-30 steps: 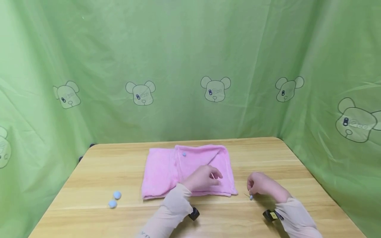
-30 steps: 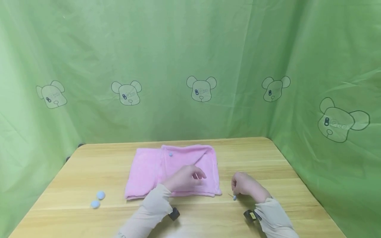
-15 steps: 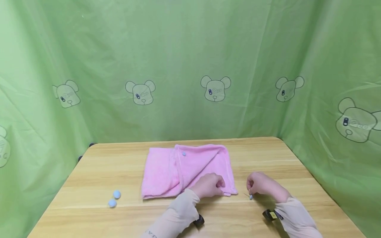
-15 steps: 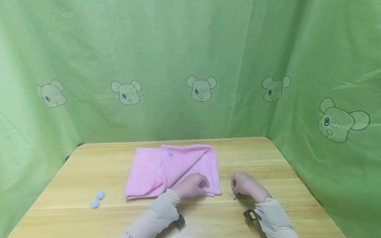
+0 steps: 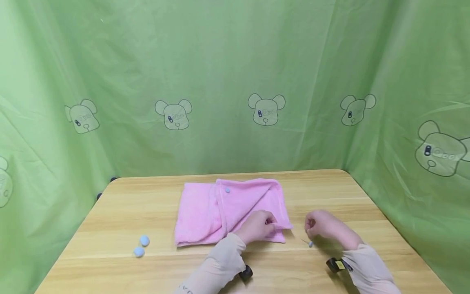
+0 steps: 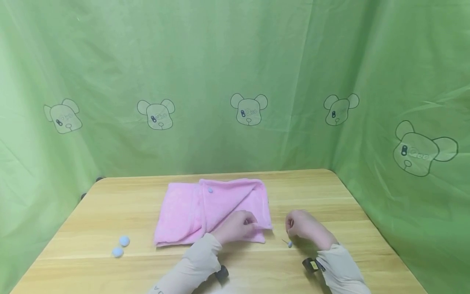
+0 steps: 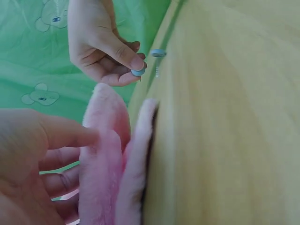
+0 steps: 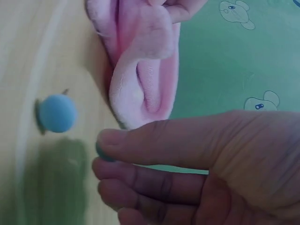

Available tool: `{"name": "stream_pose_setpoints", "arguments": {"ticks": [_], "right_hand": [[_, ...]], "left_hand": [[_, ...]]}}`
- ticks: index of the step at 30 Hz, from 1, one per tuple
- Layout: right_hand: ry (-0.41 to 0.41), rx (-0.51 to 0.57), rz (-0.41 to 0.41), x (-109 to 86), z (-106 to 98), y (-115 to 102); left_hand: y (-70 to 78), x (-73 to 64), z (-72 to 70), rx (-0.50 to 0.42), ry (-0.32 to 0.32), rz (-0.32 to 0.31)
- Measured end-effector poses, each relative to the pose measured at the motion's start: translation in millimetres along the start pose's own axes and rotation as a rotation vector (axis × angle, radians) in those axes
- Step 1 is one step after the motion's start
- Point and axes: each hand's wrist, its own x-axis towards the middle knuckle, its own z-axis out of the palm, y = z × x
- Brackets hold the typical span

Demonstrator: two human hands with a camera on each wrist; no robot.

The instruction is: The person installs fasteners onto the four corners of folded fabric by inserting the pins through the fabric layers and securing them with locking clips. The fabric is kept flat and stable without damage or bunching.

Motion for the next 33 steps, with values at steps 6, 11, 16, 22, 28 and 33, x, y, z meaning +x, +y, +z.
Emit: {"name": "stream_pose_setpoints", "arguments": {"ticks": [6, 11, 16, 22, 28, 33], "right_hand": [[0.090, -0.007, -0.113, 4.4, -8.6, -1.0], [0.196, 0.018, -0.198, 10.4, -16.2, -7.8], [0.280, 0.138, -0.266, 15.1, -16.6, -22.5], [0.324, 0.292, -0.324, 26.5, -6.5, -39.4], [0.319, 0.349, -0.325, 40.0, 1.6, -52.1], [0.319, 0.351, -0.308, 49.4, 6.5, -61.2]], "left_hand": [[-5.4, 2.6, -14.3, -0.176, 0.068, -0.055], [-9.9, 4.6, -24.8, -0.262, 0.179, -0.046], [-11.0, 3.5, -35.8, -0.342, 0.276, -0.085], [-13.2, 3.0, -44.2, -0.453, 0.341, -0.189], [-17.0, 5.3, -48.5, -0.495, 0.418, -0.190], [-16.1, 5.0, -51.1, -0.532, 0.417, -0.202]]}}
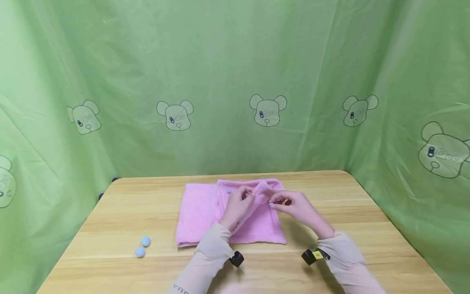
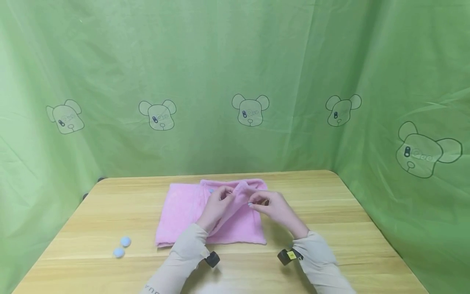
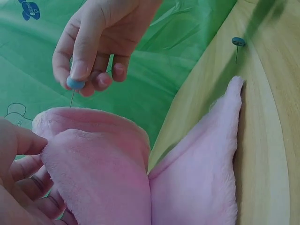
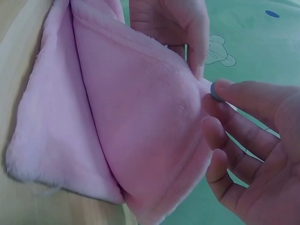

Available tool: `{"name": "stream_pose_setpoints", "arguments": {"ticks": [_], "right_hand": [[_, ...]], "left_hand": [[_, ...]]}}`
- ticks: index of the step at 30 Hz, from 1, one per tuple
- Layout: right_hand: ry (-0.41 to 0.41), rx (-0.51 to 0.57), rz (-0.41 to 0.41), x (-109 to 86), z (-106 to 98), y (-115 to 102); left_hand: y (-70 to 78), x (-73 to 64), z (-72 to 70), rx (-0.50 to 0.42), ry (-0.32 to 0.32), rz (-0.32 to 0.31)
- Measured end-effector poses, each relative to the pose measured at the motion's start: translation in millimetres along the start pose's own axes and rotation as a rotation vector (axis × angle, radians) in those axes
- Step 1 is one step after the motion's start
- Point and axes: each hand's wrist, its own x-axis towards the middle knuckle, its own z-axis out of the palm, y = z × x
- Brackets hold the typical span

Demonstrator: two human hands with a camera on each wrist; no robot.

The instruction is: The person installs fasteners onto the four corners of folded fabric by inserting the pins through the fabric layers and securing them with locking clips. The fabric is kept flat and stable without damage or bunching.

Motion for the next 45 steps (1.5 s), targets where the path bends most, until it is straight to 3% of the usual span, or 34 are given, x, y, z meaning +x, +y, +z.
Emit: {"name": "stream_pose_setpoints", "arguments": {"ticks": [3, 10, 20, 27, 38, 45], "right_hand": [[0.022, -0.018, 0.013, 3.7, 4.8, -1.8], [0.032, -0.016, 0.032, 9.4, 11.5, -3.2], [0.079, -0.057, 0.049, 12.8, 18.1, -1.8], [0.131, -0.101, 0.025, 16.1, 22.9, 0.3], [0.225, -0.160, 0.026, 16.0, 23.8, 1.4], [0.252, -0.224, -0.016, 16.3, 25.1, 10.0]], "left_hand": [[1.4, -0.9, -0.4, -0.019, -0.016, -0.013], [2.0, -0.9, -0.7, -0.025, -0.005, 0.044], [2.8, -2.4, -0.2, -0.032, -0.029, 0.040], [5.5, -4.7, -0.3, 0.015, -0.042, 0.047], [2.0, -5.0, 1.0, 0.010, -0.085, 0.062], [3.6, -7.2, 2.6, 0.005, -0.117, 0.077]]}}
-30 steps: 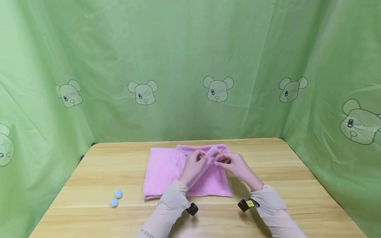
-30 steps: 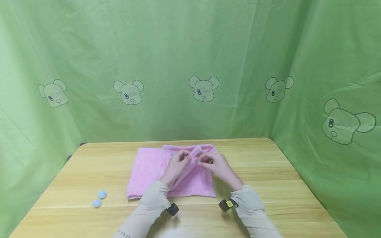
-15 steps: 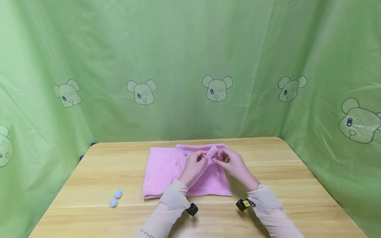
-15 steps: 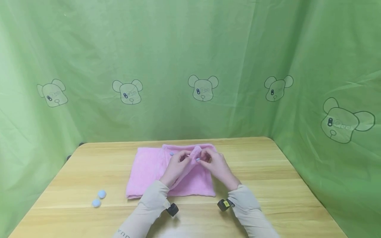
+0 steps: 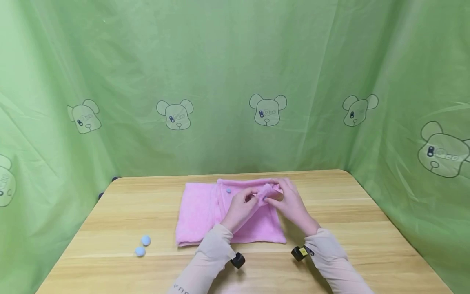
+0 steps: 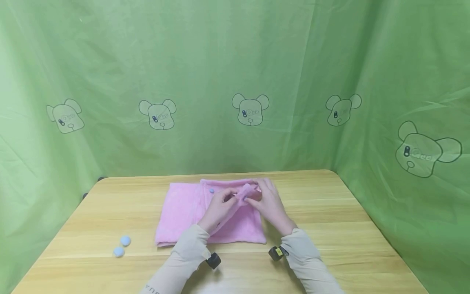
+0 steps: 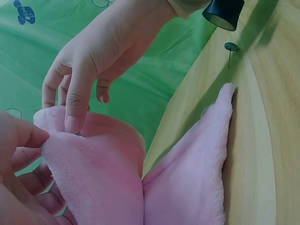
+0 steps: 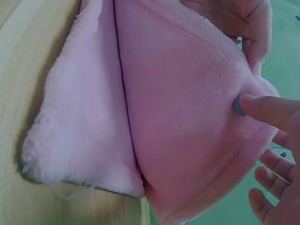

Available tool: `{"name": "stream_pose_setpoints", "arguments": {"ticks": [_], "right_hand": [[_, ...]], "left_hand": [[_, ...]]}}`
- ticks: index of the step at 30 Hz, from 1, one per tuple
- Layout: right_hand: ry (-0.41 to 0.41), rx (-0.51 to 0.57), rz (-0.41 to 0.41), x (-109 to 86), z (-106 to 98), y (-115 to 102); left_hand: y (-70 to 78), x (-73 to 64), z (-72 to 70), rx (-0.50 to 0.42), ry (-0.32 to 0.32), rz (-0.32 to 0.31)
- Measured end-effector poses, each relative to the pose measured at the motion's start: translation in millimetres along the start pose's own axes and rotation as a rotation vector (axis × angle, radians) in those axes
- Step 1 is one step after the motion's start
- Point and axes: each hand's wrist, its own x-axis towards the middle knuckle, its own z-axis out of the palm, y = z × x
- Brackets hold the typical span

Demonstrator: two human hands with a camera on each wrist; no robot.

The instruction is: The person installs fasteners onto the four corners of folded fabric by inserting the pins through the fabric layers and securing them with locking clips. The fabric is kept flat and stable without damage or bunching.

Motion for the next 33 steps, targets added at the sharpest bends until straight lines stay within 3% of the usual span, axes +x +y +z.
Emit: {"name": "stream_pose_setpoints", "arguments": {"ticks": [10, 19, 23, 27, 33], "right_hand": [[0.005, -0.053, -0.077, -1.4, 2.1, 0.8], [0.044, 0.010, -0.163, -1.2, 3.5, -1.5], [0.028, 0.023, -0.146, -2.3, 2.4, -2.7], [0.017, 0.020, -0.126, -3.5, 2.7, -3.6], [0.018, 0.005, -0.141, -2.3, 3.1, -3.6]], "left_hand": [[2.1, -2.5, -5.6, 0.027, -0.065, 0.014], [13.4, -9.1, -24.2, 0.142, -0.131, 0.035], [15.0, -18.0, -46.0, 0.239, -0.136, 0.060], [13.3, -31.0, -78.8, 0.364, -0.108, 0.129], [0.4, -55.3, -134.1, 0.513, -0.014, 0.112]]}}
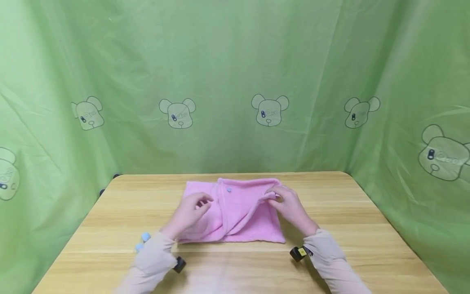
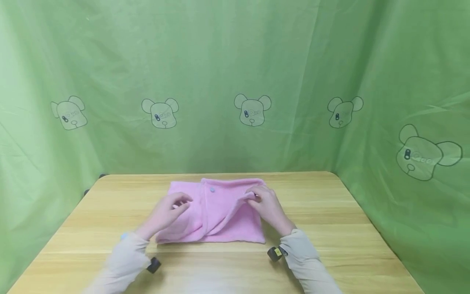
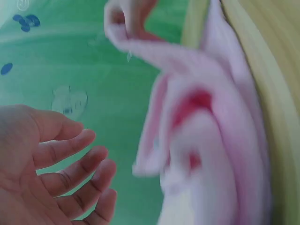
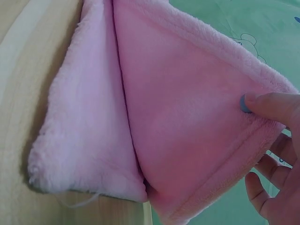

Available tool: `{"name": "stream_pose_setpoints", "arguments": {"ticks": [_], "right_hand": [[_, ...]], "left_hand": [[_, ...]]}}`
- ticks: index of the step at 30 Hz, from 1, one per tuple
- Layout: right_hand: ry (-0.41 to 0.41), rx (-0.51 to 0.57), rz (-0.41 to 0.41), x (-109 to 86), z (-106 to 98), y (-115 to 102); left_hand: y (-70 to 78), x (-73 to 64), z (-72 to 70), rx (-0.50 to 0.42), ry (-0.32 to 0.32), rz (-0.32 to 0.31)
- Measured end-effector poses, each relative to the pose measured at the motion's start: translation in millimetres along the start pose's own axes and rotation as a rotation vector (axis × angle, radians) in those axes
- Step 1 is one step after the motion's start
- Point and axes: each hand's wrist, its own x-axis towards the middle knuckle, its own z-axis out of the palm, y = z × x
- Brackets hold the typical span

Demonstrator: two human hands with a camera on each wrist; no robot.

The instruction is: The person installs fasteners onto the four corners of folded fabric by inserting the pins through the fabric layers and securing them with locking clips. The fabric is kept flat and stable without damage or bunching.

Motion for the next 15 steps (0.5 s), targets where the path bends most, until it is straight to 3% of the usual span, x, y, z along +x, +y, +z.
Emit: {"name": "stream_pose_setpoints", "arguments": {"ticks": [5, 8, 15], "right_hand": [[0.018, -0.009, -0.019, 1.3, -0.8, 0.6], [0.016, -0.004, -0.015, 1.5, -1.0, 0.9], [-0.010, 0.015, 0.002, -0.1, -0.9, 0.2]], "left_hand": [[-33.6, -25.6, -32.0, 0.107, -0.001, -0.081], [-52.3, -42.3, -47.9, 0.149, -0.032, -0.121], [-83.4, -75.3, -69.0, 0.252, -0.112, -0.225]]}}
